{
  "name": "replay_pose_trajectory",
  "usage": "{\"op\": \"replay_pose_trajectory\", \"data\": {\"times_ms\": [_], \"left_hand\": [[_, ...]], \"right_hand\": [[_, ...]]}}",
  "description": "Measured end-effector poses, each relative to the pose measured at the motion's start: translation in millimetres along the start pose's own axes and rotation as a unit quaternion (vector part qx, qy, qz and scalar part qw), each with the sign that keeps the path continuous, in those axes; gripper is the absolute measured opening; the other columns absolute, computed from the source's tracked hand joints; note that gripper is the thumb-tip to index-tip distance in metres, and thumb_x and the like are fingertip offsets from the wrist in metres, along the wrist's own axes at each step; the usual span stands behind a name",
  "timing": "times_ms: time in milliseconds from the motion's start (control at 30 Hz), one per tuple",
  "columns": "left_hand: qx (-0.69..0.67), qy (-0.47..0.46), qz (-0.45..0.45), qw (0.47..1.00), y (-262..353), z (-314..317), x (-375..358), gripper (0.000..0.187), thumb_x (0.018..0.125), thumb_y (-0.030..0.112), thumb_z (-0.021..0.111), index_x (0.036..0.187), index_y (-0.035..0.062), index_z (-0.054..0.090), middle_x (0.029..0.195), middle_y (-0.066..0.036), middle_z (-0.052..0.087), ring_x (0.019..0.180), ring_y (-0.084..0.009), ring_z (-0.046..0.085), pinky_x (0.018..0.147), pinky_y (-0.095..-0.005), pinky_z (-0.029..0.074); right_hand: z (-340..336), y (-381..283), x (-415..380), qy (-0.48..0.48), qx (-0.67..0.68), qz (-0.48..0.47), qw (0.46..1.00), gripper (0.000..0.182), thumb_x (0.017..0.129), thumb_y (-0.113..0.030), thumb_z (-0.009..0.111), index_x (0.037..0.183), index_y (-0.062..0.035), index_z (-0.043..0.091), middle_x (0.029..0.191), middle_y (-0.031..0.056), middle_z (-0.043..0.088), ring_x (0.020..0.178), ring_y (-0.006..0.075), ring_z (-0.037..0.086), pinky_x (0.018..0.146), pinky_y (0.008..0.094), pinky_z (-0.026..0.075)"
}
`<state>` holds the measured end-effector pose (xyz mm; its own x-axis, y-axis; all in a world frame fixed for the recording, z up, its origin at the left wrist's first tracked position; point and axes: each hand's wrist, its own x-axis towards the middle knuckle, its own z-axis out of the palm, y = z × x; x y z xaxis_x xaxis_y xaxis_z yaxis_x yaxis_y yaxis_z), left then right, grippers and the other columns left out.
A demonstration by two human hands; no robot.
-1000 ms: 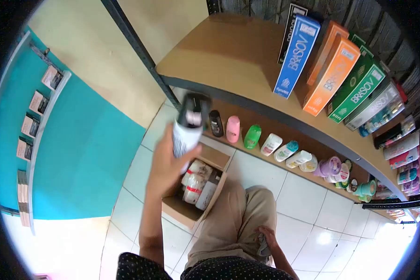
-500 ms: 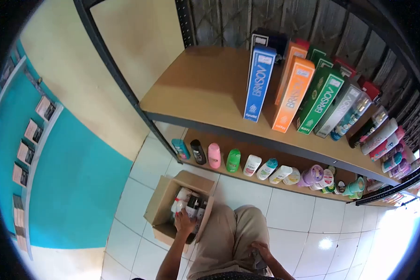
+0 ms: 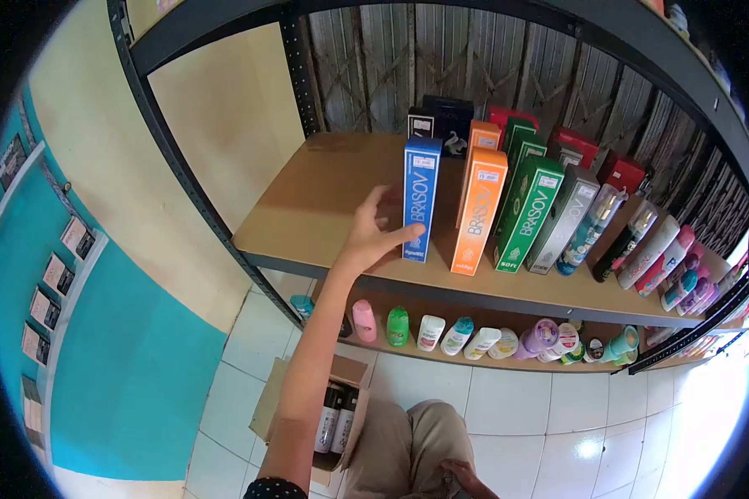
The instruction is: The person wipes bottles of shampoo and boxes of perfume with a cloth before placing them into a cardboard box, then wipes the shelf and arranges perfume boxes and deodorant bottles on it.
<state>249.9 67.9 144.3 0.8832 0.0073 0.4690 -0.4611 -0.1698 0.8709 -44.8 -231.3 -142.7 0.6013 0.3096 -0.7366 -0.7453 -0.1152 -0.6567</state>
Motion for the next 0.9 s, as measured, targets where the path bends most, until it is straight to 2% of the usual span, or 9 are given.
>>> {"op": "replay_pose_trajectory", "data": {"times_ms": [133, 200, 267, 300, 333, 400, 533, 733, 900], "left_hand": [[-0.099, -0.044, -0.034, 0.994, -21, 10, 13, 0.06, 0.063, 0.015, 0.073, 0.111, -0.0042, 0.041, 0.102, -0.012, 0.052, 0.092, -0.0181, 0.051, 0.081, -0.0316, 0.042], [-0.125, -0.011, -0.035, 0.992, -15, 9, 5, 0.046, 0.066, 0.011, 0.07, 0.104, -0.0033, 0.047, 0.095, -0.009, 0.055, 0.086, -0.0147, 0.053, 0.079, -0.0301, 0.043], [-0.139, 0.024, -0.034, 0.989, 2, -5, -10, 0.046, 0.066, 0.013, 0.07, 0.103, -0.003, 0.047, 0.095, -0.008, 0.055, 0.086, -0.0144, 0.053, 0.078, -0.0292, 0.043], [-0.152, 0.043, -0.02, 0.987, 9, -11, -29, 0.046, 0.065, 0.014, 0.071, 0.102, -0.0028, 0.048, 0.094, -0.008, 0.055, 0.086, -0.014, 0.052, 0.077, -0.0283, 0.043], [-0.146, 0.057, -0.046, 0.987, 18, -21, -50, 0.046, 0.065, 0.014, 0.071, 0.102, -0.0028, 0.048, 0.094, -0.008, 0.055, 0.086, -0.014, 0.052, 0.077, -0.0283, 0.043], [-0.106, 0.057, -0.13, 0.984, 39, -46, -92, 0.05, 0.063, 0.018, 0.072, 0.103, -0.0019, 0.049, 0.094, -0.007, 0.055, 0.085, -0.0133, 0.053, 0.077, -0.0267, 0.042], [-0.005, 0.041, -0.226, 0.973, 36, -74, -186, 0.053, 0.064, 0.022, 0.072, 0.105, -0.0027, 0.049, 0.091, -0.005, 0.055, 0.081, -0.0115, 0.053, 0.073, -0.0258, 0.043], [0.08, 0.07, -0.389, 0.915, -108, -105, -351, 0.047, 0.071, 0.026, 0.067, 0.104, -0.0018, 0.05, 0.085, -0.007, 0.057, 0.072, -0.0116, 0.055, 0.064, -0.0251, 0.045], [0.156, 0.11, -0.452, 0.872, -150, -96, -396, 0.047, 0.074, 0.03, 0.063, 0.105, -0.0019, 0.05, 0.087, -0.01, 0.059, 0.078, -0.0137, 0.055, 0.069, -0.0276, 0.043]], "right_hand": [[-2, 78, 47, 0.141, -0.201, -0.267, 0.932, 0.022, 0.082, -0.017, 0.051, 0.09, 0.001, 0.061, 0.087, 0.007, 0.061, 0.08, 0.0149, 0.054, 0.076, 0.0272, 0.041], [-6, 12, 10, -0.025, 0.007, 0.005, 1.0, 0.023, 0.081, -0.018, 0.052, 0.09, 0.0011, 0.061, 0.087, 0.0066, 0.061, 0.081, 0.015, 0.054, 0.077, 0.0286, 0.041], [-25, 50, 32, -0.085, 0.036, -0.072, 0.993, 0.024, 0.08, -0.021, 0.054, 0.091, 0.0004, 0.06, 0.084, 0.0059, 0.061, 0.08, 0.0145, 0.054, 0.078, 0.0287, 0.041], [-13, 24, 15, -0.037, 0.061, 0.036, 0.997, 0.024, 0.08, -0.021, 0.054, 0.09, 0.0001, 0.06, 0.08, 0.0055, 0.06, 0.078, 0.0151, 0.054, 0.074, 0.0293, 0.042], [-15, 30, 18, -0.058, -0.006, -0.116, 0.992, 0.024, 0.081, -0.022, 0.054, 0.089, -0.0002, 0.059, 0.078, 0.0052, 0.059, 0.073, 0.015, 0.054, 0.066, 0.0289, 0.044], [-2, -5, 0, -0.043, 0.061, 0.007, 0.997, 0.024, 0.082, -0.019, 0.051, 0.091, 0.0029, 0.056, 0.084, 0.0091, 0.059, 0.069, 0.0155, 0.056, 0.061, 0.0272, 0.046], [-1, -13, 1, -0.059, 0.05, -0.02, 0.997, 0.02, 0.08, -0.017, 0.051, 0.085, 0.0006, 0.057, 0.079, 0.009, 0.059, 0.052, 0.0203, 0.057, 0.047, 0.0274, 0.046], [-6, -7, 2, -0.097, 0.094, -0.007, 0.991, 0.018, 0.081, -0.015, 0.05, 0.086, 0.0012, 0.056, 0.08, 0.0106, 0.06, 0.051, 0.0202, 0.057, 0.047, 0.028, 0.046], [-5, 0, 2, -0.044, 0.087, -0.002, 0.995, 0.019, 0.081, -0.014, 0.049, 0.088, 0.0023, 0.056, 0.081, 0.0109, 0.059, 0.05, 0.0208, 0.057, 0.049, 0.0281, 0.047]]}}
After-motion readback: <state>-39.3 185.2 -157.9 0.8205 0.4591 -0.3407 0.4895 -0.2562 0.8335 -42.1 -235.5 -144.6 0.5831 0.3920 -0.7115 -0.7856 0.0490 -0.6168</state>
